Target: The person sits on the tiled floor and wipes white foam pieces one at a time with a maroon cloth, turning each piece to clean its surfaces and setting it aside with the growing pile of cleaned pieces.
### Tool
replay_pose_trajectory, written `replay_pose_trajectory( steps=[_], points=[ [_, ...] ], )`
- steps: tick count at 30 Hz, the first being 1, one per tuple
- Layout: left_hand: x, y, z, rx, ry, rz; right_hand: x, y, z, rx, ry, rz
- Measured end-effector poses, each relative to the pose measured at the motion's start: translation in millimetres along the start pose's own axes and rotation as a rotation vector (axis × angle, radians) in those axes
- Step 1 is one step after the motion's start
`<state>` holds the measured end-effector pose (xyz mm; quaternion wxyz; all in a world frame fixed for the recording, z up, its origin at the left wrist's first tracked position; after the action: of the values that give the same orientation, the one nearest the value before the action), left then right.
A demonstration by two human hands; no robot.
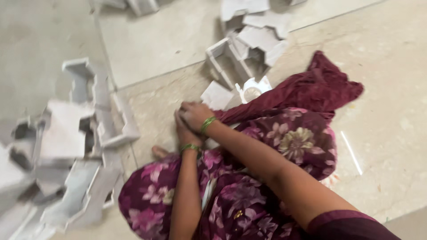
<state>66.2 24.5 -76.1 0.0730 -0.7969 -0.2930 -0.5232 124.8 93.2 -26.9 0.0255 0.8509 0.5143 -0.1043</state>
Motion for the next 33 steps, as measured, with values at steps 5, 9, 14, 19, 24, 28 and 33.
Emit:
replay_pose_trajectory(
  steps=[5, 9, 14, 19, 24, 28, 33],
  points=[
    [6, 4, 1, -0.029, -0.011, -0.115, 3, 44, -1, 0.019, -0.068, -0.032],
    [3, 1, 2, 0.082, -0.194, 0.071, 4, 75, -4, -0.055, -0.047, -0.038],
    [4, 0, -2, 0.052, -0.211, 0.079, 6, 33, -2, 0.044, -0.053, -0.046],
    [-5, -3, -4, 0.015, -0.286, -0.062, 3, 12, 5, 0.096, -0.054, -0.093],
    [-25, -3, 2, 0.089, -0.259, -0.071, 4, 71, -2, 0.020, -0.032, -0.209],
    [-28, 0, 3, 0.083, -0.243, -0.074, -7, 68, -10, 0.059, 0.018, -0.174],
    [-23, -1, 0, 0.031, -0.251, -0.177, -14, 11, -7, 0.076, 0.005, -0.013]
  ],
)
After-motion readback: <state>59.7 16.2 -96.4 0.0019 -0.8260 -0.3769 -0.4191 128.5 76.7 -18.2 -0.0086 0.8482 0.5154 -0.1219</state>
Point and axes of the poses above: each hand's wrist, its own y-axis away from the middle knuckle, its own z-axis out of the palm, x = y × z, the point moved 3 cm from there along -y, towards the middle knuckle, and after that the axes turned 12 degrees about -z, right-handed, at the moved point
